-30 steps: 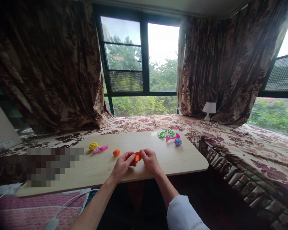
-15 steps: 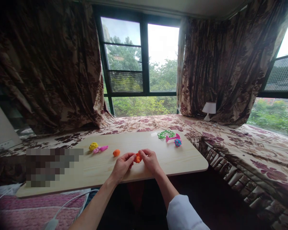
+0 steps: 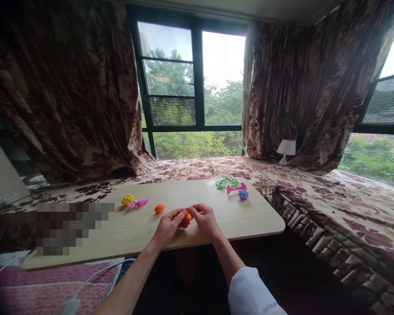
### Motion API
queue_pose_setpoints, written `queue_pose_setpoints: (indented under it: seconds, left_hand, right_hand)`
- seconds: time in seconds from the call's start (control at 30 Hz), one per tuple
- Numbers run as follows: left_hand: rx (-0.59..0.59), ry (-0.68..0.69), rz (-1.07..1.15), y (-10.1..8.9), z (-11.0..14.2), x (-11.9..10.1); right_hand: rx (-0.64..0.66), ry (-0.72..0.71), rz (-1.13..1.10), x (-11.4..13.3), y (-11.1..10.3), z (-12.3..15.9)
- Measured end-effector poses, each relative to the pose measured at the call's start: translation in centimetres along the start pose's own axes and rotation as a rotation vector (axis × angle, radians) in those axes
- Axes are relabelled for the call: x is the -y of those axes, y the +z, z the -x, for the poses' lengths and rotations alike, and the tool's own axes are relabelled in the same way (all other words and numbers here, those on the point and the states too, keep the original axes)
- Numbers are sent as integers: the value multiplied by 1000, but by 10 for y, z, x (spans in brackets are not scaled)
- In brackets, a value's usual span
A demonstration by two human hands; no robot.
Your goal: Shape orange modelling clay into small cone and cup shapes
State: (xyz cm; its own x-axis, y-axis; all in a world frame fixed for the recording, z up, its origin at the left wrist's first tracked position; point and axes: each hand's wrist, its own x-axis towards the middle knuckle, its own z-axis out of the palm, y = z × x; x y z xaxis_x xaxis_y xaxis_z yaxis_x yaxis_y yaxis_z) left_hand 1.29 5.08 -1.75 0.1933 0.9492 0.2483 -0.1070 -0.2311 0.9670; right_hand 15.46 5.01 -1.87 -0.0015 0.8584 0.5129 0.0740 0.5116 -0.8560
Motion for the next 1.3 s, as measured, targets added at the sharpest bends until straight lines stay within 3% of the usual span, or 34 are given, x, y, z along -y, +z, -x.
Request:
queue_pose_setpoints:
  seconds: [0.27, 0.7, 0.93, 1.3]
  left_hand:
    - [-65, 90, -145, -1, 0, 0]
    - [14, 36, -45, -1, 2, -1]
    - [-10, -16, 51, 0, 0, 0]
    - [-26, 31, -72, 0, 0, 1]
  right_hand:
    - [-8, 42, -36, 2, 1, 1]
    - [-16, 40, -2, -1, 0, 0]
    - [-31, 25, 5, -1, 0, 0]
    - [-36, 28, -8, -2, 1, 0]
